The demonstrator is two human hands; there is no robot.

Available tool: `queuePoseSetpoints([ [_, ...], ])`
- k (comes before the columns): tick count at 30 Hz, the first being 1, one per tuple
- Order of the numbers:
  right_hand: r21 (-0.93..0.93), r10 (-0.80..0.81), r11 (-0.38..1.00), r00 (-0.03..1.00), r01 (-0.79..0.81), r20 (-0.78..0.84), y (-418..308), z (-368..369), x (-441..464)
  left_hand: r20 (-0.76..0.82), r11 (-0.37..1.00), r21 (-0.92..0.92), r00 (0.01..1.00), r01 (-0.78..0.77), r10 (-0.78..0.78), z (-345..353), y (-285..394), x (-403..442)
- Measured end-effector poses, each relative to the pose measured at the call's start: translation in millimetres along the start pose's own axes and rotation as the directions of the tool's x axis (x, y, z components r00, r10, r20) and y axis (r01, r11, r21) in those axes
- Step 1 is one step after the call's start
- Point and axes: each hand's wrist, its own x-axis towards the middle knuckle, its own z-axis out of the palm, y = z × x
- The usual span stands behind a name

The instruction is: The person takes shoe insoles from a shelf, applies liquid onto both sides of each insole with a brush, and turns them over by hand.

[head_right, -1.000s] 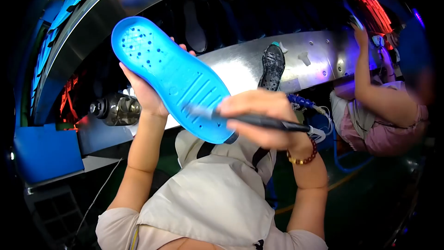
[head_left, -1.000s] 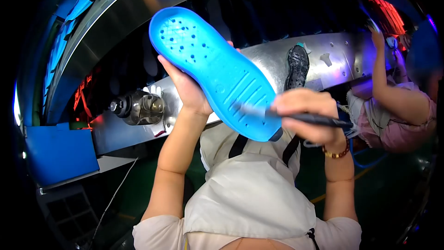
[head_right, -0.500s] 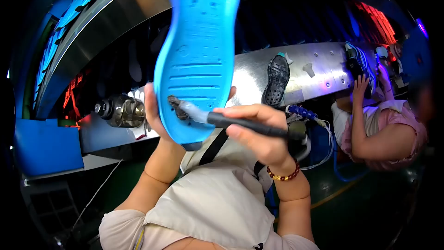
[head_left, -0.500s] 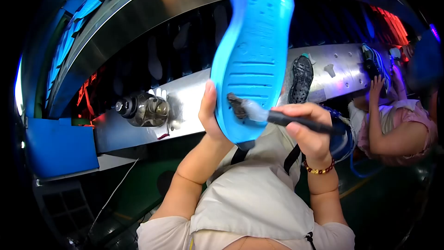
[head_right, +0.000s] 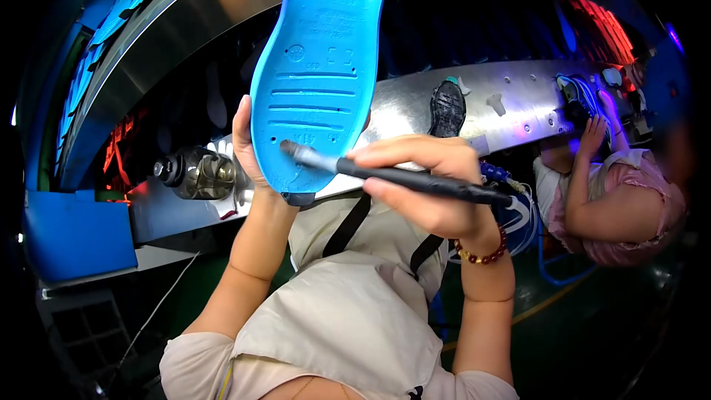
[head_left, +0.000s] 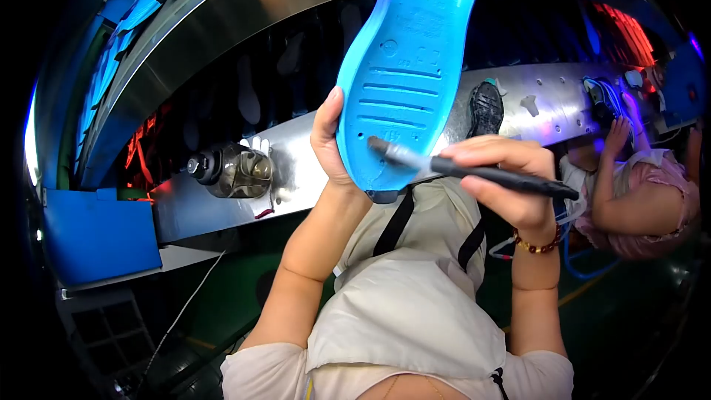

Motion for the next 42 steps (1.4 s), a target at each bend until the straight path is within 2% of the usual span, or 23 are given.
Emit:
queuePoseSetpoints([
  [2,-0.012,-0.13,0.99,0.952,0.139,0.278,-2,-7,6,0.021,0.999,-0.004,0.999,0.043,-0.042,0,3,4],
  [3,0.018,-0.14,0.99,0.957,0.14,0.253,-2,-6,5,0.028,0.999,-0.008,0.999,0.046,-0.045,0,4,5],
  [4,0.098,-0.042,0.995,0.991,0.03,0.124,-5,-3,3,0.032,0.999,-0.013,0.998,0.049,-0.049,1,4,6],
  [6,-0.006,-0.089,0.996,0.986,0.091,0.142,0,0,5,0.117,0.996,-0.052,0.991,0.073,-0.066,-2,9,11],
  [8,-0.052,-0.206,0.971,0.93,0.232,0.304,-4,5,4,0.151,0.986,-0.032,0.976,0.164,-0.157,-7,18,18],
  [9,-0.025,-0.255,0.957,0.878,0.289,0.405,-5,9,2,0.145,0.961,-0.162,0.969,0.224,-0.201,-1,15,16],
  [10,-0.029,-0.311,0.933,0.842,0.36,0.44,-9,10,2,0.142,0.961,-0.161,0.969,0.224,-0.202,2,18,17],
  [12,-0.029,-0.28,0.951,0.896,0.308,0.344,-7,-9,4,0.096,0.888,-0.044,0.887,0.458,-0.453,5,24,17],
  [13,-0.239,-0.225,0.923,0.926,0.302,0.302,-10,-17,7,0.032,0.873,0.016,0.872,0.488,-0.488,8,22,17],
  [16,-0.217,-0.124,0.937,0.842,0.274,0.526,0,-21,3,-0.274,0.692,0.372,0.785,0.619,-0.555,24,20,13],
  [17,-0.387,-0.007,0.858,0.762,0.337,0.647,-18,-25,6,-0.296,0.604,0.457,0.752,0.653,-0.589,19,21,13],
  [18,-0.365,-0.008,0.861,0.727,0.353,0.687,-22,-30,6,-0.294,0.604,0.448,0.746,0.659,-0.597,17,21,13],
  [20,-0.233,-0.108,0.932,0.825,0.279,0.554,-13,-32,-1,-0.375,0.538,0.432,0.686,0.724,-0.623,17,21,7],
  [21,-0.308,-0.009,0.926,0.829,0.217,0.559,-10,-37,0,-0.38,0.522,0.439,0.678,0.731,-0.629,21,20,5],
  [22,-0.248,-0.008,0.951,0.816,0.185,0.578,-5,-36,0,-0.374,0.528,0.433,0.678,0.731,-0.633,24,20,3],
  [25,-0.412,0.102,0.852,0.669,0.323,0.736,-7,-41,-6,-0.428,0.36,0.572,0.643,0.737,-0.635,21,28,-1],
  [29,-0.321,0.031,0.928,0.818,0.19,0.574,0,-59,2,-0.496,0.389,0.565,0.676,0.728,-0.545,34,32,-6],
  [34,-0.505,0.194,0.832,0.733,0.229,0.652,-4,-69,-1,-0.506,0.341,0.632,0.704,0.696,-0.497,22,41,-7],
  [36,-0.315,-0.006,0.93,0.864,0.19,0.503,7,-77,3,-0.544,0.404,0.582,0.708,0.705,-0.451,19,44,-9],
  [38,-0.312,0.023,0.938,0.87,0.151,0.492,18,-82,2,-0.481,0.384,0.645,0.741,0.661,-0.468,17,45,-10],
  [40,-0.42,0.282,0.905,0.828,-0.062,0.485,20,-84,-4,-0.491,0.354,0.714,0.792,0.604,-0.363,15,45,-10],
  [41,-0.49,0.391,0.859,0.806,-0.146,0.445,16,-82,-5,-0.439,0.443,0.657,0.787,0.611,-0.434,6,47,-7],
  [42,-0.398,0.396,0.886,0.835,-0.239,0.381,16,-79,-9,-0.439,0.441,0.661,0.789,0.607,-0.429,1,44,-6],
])
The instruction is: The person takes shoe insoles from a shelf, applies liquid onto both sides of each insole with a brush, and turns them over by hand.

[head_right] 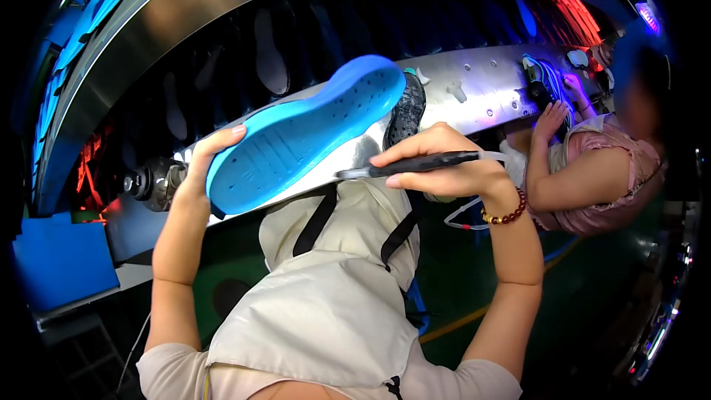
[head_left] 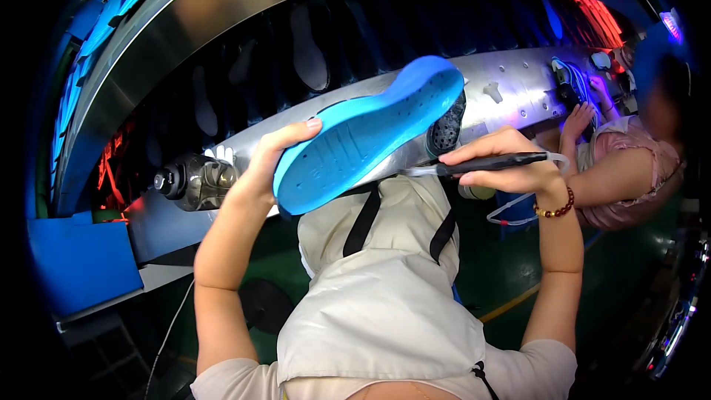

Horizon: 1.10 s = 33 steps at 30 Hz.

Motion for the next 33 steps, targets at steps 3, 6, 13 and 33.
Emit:
queuePoseSetpoints([
  [3,0.509,-0.112,0.843,0.982,0.176,-0.153,-23,29,15,0.091,0.901,-0.432,0.991,-0.049,0.097,13,-18,23],
  [6,0.399,-0.075,0.892,0.942,0.21,-0.326,-1,53,36,0.17,0.853,-0.518,0.971,-0.058,0.169,24,-23,28],
  [13,0.164,-0.037,0.959,0.676,0.231,-0.736,31,55,41,0.127,0.782,-0.621,0.979,-0.045,0.157,17,-46,36],
  [33,0.718,-0.078,0.6,0.919,0.353,-0.386,23,49,4,-0.012,0.92,-0.299,0.965,-0.253,0.262,-23,-41,28],
])
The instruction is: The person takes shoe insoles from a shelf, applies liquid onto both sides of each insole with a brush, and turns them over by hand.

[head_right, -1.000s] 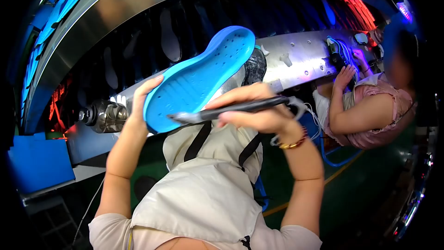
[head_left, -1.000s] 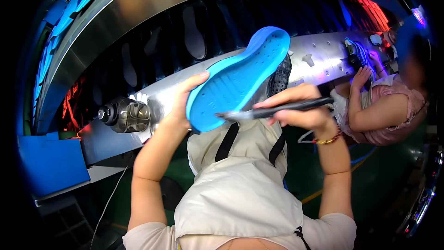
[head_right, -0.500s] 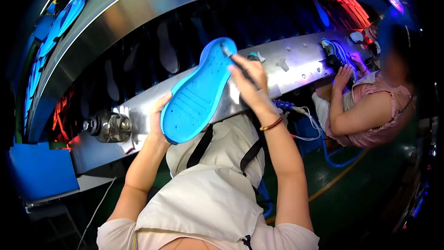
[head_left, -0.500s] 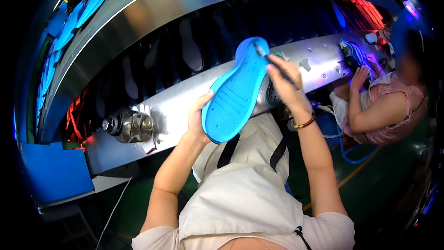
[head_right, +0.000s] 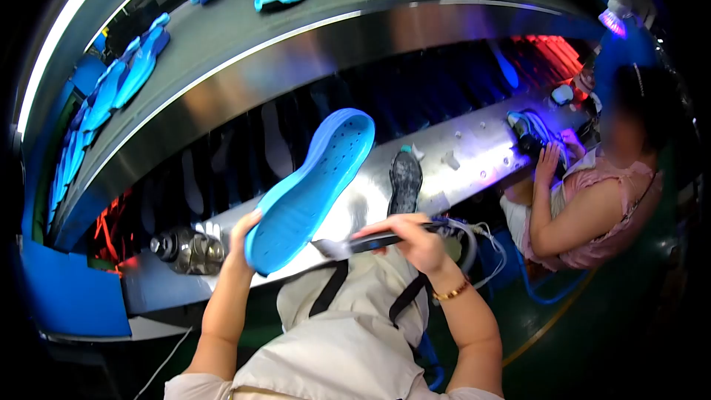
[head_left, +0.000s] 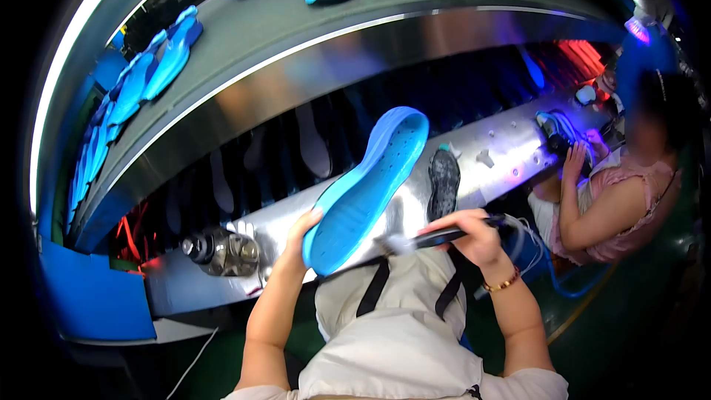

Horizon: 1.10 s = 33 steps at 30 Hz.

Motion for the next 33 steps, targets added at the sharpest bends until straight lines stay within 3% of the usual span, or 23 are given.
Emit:
queuePoseSetpoints([
  [1,0.154,-0.032,0.986,0.986,0.058,-0.166,-2,-7,-5,-0.032,0.992,0.097,0.996,-0.086,0.089,-6,17,-11],
  [3,0.365,-0.021,0.909,0.897,0.2,-0.441,-9,-25,-18,0.248,0.931,-0.104,0.898,-0.349,0.364,-5,52,-18],
  [5,0.354,-0.065,0.881,0.821,0.314,-0.567,-7,-40,-23,-0.054,0.825,-0.17,0.841,-0.538,0.538,27,92,-18],
  [6,0.344,-0.038,0.88,0.77,0.328,-0.637,-8,-40,-23,-0.02,0.787,-0.261,0.818,-0.56,0.575,46,119,-11],
  [7,0.349,-0.01,0.877,0.739,0.331,-0.674,-9,-39,-21,0.107,0.752,-0.269,0.757,-0.602,0.644,47,143,3],
  [8,0.351,-0.008,0.871,0.724,0.343,-0.69,-11,-37,-19,0.207,0.698,-0.403,0.683,-0.592,0.7,30,162,28],
  [10,0.356,0.01,0.869,0.707,0.343,-0.707,-11,-34,-19,0.173,0.637,-0.453,0.64,-0.623,0.749,59,187,61],
  [11,0.353,0.004,0.871,0.715,0.341,-0.699,-13,-34,-18,0.096,0.492,-0.797,0.732,-0.35,0.675,70,186,62],
  [13,0.284,-0.047,0.89,0.692,0.356,-0.72,-16,-30,-20,0.051,0.543,-0.653,0.685,-0.528,0.727,92,159,60],
  [14,0.283,-0.051,0.885,0.68,0.371,-0.732,-16,-29,-23,0.334,0.635,-0.688,0.624,-0.351,0.707,85,134,68],
  [15,0.283,-0.054,0.879,0.67,0.384,-0.74,-18,-32,-26,0.44,0.769,-0.517,0.654,-0.375,0.615,100,99,67],
  [16,0.281,-0.053,0.877,0.66,0.39,-0.749,-18,-34,-28,0.516,0.86,-0.088,0.716,-0.502,0.471,102,69,70],
  [17,0.288,-0.05,0.876,0.667,0.386,-0.744,-18,-36,-31,0.542,0.89,0.149,0.789,-0.431,0.291,103,31,74],
  [18,0.293,-0.048,0.876,0.675,0.382,-0.737,-17,-39,-35,0.432,0.899,0.363,0.899,-0.245,0.07,101,-8,80],
  [19,0.292,-0.046,0.876,0.669,0.384,-0.742,-17,-41,-38,0.413,0.838,0.51,0.91,-0.195,-0.04,89,-54,92],
  [20,0.278,-0.061,0.88,0.673,0.384,-0.737,-17,-43,-41,0.383,0.689,0.705,0.908,-0.17,-0.169,82,-92,101],
  [22,0.263,-0.075,0.882,0.669,0.39,-0.74,-17,-45,-48,0.348,0.609,0.779,0.911,-0.15,-0.222,79,-158,102],
  [25,0.091,-0.195,0.92,0.647,0.381,-0.737,-19,-44,-64,0.494,0.342,0.842,0.851,-0.417,-0.177,108,-189,93],
  [26,-0.062,-0.296,0.932,0.654,0.356,-0.696,-18,-43,-72,0.498,0.347,0.84,0.846,-0.416,-0.191,113,-203,96],
  [28,-0.362,-0.434,0.895,0.696,0.261,-0.572,-24,-42,-88,0.774,0.216,0.623,0.632,-0.752,-0.033,121,-233,109],
  [29,-0.369,-0.437,0.892,0.713,0.263,-0.548,-27,-41,-96,0.777,0.226,0.619,0.628,-0.752,-0.039,131,-239,112],
  [31,-0.51,-0.486,0.833,0.725,0.214,-0.489,-30,-37,-110,0.839,0.066,0.536,0.523,-0.842,-0.15,150,-250,119],
  [33,-0.551,-0.419,0.829,0.758,0.095,-0.5,-32,-39,-134,0.795,-0.039,0.574,0.568,-0.818,-0.213,164,-264,128],
])
